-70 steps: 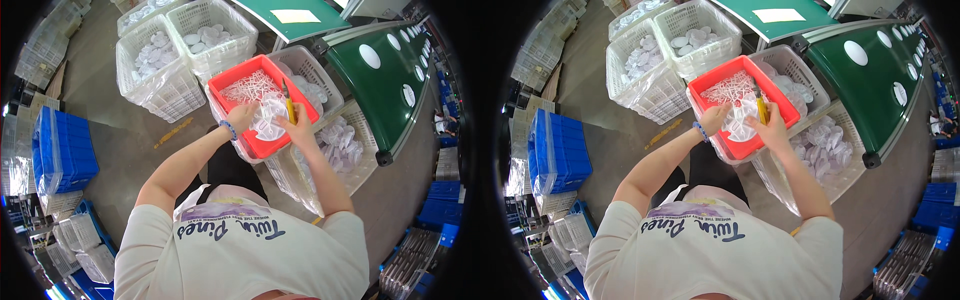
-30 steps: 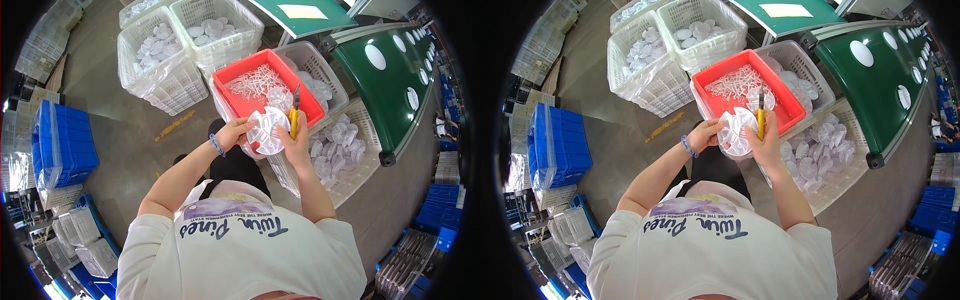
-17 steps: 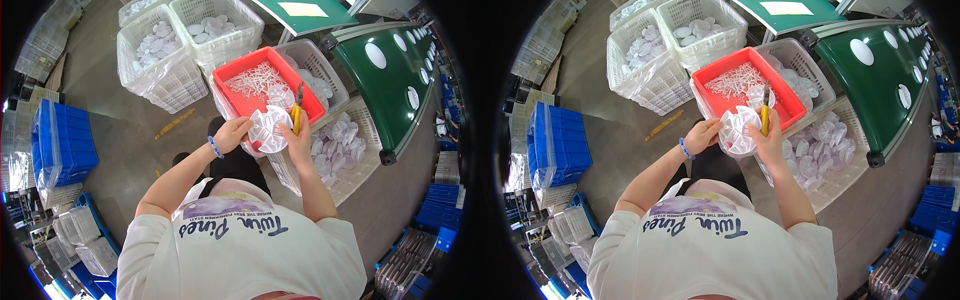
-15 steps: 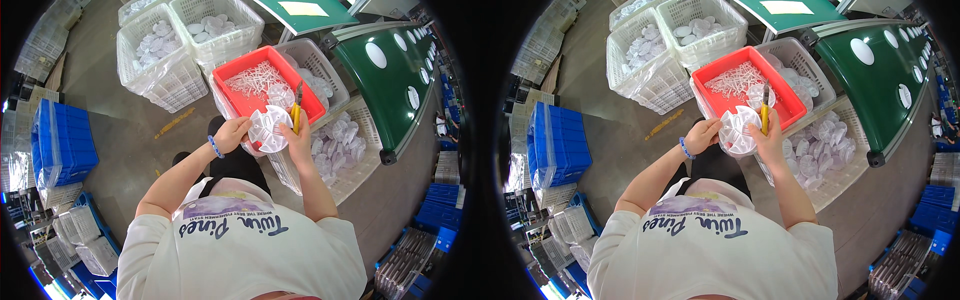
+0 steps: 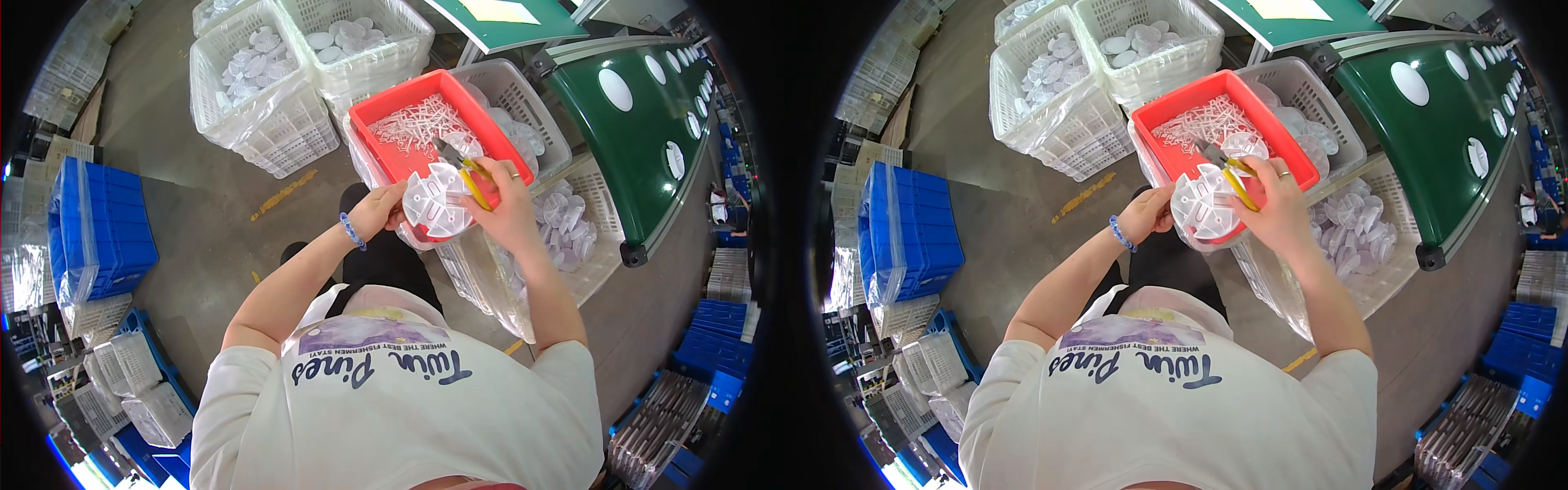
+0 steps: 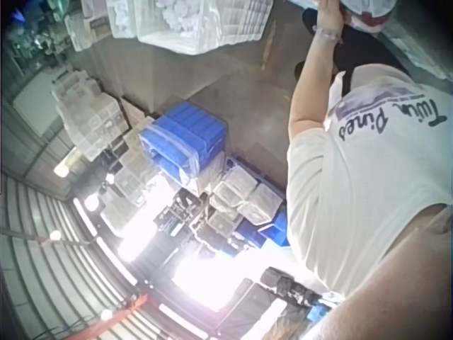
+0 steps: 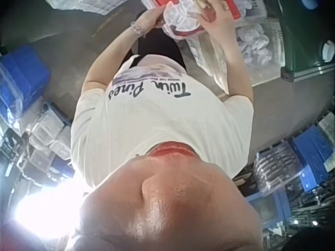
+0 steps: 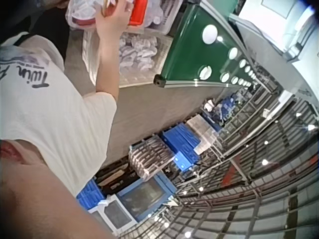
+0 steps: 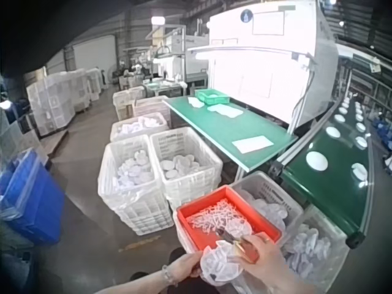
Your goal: Lining a container with a plastic liner and sorting small manufactured parts into individual bags.
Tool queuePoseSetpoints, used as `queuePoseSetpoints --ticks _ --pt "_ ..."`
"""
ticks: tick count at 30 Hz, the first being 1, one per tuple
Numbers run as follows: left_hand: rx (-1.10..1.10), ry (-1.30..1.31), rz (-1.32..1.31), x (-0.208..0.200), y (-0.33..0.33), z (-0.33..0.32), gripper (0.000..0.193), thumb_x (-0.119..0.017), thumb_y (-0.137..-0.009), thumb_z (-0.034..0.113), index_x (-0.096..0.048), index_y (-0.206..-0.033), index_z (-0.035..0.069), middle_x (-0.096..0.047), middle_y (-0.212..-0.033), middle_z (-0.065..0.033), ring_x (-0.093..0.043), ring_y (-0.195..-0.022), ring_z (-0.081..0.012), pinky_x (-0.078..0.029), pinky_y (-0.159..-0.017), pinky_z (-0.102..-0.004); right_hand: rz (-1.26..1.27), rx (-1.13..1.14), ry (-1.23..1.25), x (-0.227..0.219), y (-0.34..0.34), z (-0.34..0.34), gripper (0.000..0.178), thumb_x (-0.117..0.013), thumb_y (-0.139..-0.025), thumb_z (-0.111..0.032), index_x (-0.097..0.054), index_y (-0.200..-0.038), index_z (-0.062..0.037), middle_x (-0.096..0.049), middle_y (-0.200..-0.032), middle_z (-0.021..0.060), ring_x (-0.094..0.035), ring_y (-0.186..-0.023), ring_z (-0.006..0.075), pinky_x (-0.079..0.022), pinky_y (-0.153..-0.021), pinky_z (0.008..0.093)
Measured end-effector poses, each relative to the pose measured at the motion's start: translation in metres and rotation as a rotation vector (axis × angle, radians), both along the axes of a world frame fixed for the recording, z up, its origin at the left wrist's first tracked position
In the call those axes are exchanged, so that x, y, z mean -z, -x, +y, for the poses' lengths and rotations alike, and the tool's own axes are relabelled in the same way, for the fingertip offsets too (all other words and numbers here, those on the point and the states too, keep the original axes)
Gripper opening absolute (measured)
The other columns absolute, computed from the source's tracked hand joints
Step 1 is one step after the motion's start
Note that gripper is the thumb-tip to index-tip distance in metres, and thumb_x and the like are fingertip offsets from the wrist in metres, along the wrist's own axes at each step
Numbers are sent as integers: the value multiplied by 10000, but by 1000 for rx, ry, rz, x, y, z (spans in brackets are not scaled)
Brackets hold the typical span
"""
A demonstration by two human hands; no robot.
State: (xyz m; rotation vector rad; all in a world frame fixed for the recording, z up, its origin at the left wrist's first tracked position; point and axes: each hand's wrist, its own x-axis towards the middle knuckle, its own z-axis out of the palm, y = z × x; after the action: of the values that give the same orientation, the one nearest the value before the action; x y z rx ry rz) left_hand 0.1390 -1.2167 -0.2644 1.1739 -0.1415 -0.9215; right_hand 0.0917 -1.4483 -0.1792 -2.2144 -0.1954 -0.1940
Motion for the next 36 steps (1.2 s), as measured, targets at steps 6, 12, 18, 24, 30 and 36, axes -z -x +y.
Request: queuePoseSetpoints --ticks 6,12,18,24,30,36 --pt "-180 -81 -117 10 3 -6 445 -323 -985 393 -526 -791 48 -437 -588 0 -365 -496 -82 -286 -451 -227 -143 -235 693 -58 2 6 482 -729 -609 -114 -592 -1071 -115 -547 -933 65 -544 -891 244 -422 -785 367" --pt "-228 -176 -170 7 3 -6 477 -318 -984 405 -530 -775 32 -458 -598 -8 -399 -503 -88 -331 -466 -222 -164 -349 948 -63 -14 22 423 -686 -600 -83 -610 -1017 -89 -550 -895 78 -529 -852 229 -377 -715 358" --pt "-250 -210 -195 10 1 -5 485 -332 -976 415 -549 -793 22 -497 -614 -17 -439 -503 -85 -367 -465 -218 -227 -384 1051 -63 -25 40 261 -633 -618 -48 -606 -878 -44 -562 -884 103 -530 -847 245 -352 -661 363" --pt "-229 -194 -176 18 1 -1 473 -346 -973 409 -564 -828 15 -528 -625 -23 -470 -498 -83 -390 -459 -217 -158 -452 1077 -66 -35 43 251 -658 -611 -63 -629 -860 -44 -573 -903 101 -534 -861 237 -362 -660 365" --pt "-222 -175 -131 20 3 0 468 -333 -976 420 -542 -809 36 -487 -631 -9 -425 -517 -76 -344 -456 -209 -88 -535 1050 -61 -47 38 303 -690 -615 -85 -642 -914 -69 -576 -914 82 -529 -911 226 -365 -694 368" --pt "-196 -185 -130 19 3 1 456 -332 -978 410 -549 -824 40 -497 -643 -8 -433 -532 -73 -346 -465 -203 -185 -561 1061 -60 -50 37 322 -694 -606 -69 -639 -923 -80 -573 -930 75 -517 -944 214 -349 -740 365"
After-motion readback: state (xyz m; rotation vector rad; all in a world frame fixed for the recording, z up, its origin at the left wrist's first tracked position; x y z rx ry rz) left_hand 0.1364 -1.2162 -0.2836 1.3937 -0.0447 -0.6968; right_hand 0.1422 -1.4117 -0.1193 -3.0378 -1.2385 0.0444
